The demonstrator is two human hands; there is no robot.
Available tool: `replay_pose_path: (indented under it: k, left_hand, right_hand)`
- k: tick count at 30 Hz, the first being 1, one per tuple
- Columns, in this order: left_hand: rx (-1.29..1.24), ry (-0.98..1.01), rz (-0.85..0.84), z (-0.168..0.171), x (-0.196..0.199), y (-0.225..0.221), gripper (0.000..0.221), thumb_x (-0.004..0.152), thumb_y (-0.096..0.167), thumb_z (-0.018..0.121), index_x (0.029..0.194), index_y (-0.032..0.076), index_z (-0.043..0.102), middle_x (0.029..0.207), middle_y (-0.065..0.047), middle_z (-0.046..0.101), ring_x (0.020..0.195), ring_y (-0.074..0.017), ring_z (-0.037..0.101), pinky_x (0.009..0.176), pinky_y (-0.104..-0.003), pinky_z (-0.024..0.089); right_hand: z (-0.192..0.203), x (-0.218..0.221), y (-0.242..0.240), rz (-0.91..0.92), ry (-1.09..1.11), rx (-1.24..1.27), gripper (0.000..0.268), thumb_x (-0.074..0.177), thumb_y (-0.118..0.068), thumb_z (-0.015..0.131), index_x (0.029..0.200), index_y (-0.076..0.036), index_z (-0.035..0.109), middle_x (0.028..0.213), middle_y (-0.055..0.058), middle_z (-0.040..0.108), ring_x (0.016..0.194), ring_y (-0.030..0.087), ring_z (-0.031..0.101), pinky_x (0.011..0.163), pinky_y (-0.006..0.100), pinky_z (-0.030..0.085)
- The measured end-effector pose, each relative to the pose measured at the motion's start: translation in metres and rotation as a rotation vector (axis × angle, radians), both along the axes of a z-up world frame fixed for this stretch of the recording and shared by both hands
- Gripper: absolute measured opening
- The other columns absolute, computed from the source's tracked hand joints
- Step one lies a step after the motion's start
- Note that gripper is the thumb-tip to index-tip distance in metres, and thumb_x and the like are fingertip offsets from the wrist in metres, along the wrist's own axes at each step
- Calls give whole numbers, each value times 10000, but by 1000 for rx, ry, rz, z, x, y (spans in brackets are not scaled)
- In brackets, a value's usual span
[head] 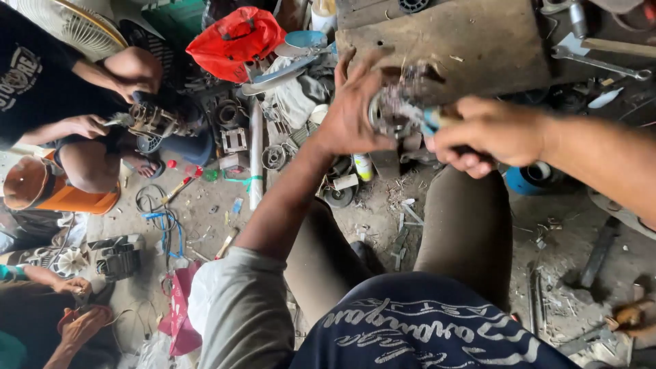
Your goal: Extracting old copper windings from a motor stator using pliers in a repair shop environment.
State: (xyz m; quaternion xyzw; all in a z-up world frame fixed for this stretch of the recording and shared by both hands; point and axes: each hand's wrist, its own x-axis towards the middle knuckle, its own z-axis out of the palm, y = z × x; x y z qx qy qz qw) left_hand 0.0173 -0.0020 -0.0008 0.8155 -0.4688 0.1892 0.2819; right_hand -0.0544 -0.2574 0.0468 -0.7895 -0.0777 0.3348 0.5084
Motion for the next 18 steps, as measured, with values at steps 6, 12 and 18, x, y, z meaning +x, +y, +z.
replay_pose_path:
  k: [6, 12, 18]
  left_hand:
    - [-1, 98, 180, -31, 29, -15, 997, 584, 408, 924, 1435, 113, 497, 1484, -66, 540, 1420, -294, 420, 1225, -647, 111]
    - [-107, 56, 300, -78, 43, -29, 1003, 574, 442, 934, 1334, -17, 468, 1219, -205, 652, 1202, -373, 611, 1173, -644, 209]
    - [3, 268, -30, -57, 78, -15, 1036, 515, 403, 957, 1358, 8, 502, 1189, -161, 758, 1093, -324, 724, 1184, -616, 180]
  right_hand:
    - [-41, 72, -4, -129, 411, 342, 221, 960, -201, 527, 936, 18, 549, 774, 169, 557, 565, 252, 483, 496, 458, 432]
    - [-38, 97, -22, -96, 549, 174, 311, 955, -264, 551, 1025, 37, 581, 795, 181, 534, 569, 282, 489, 436, 465, 401]
    - [2, 106, -24, -82, 615, -48, 353, 985, -158, 539, 1045, 171, 654, 790, 240, 546, 561, 319, 451, 430, 452, 342]
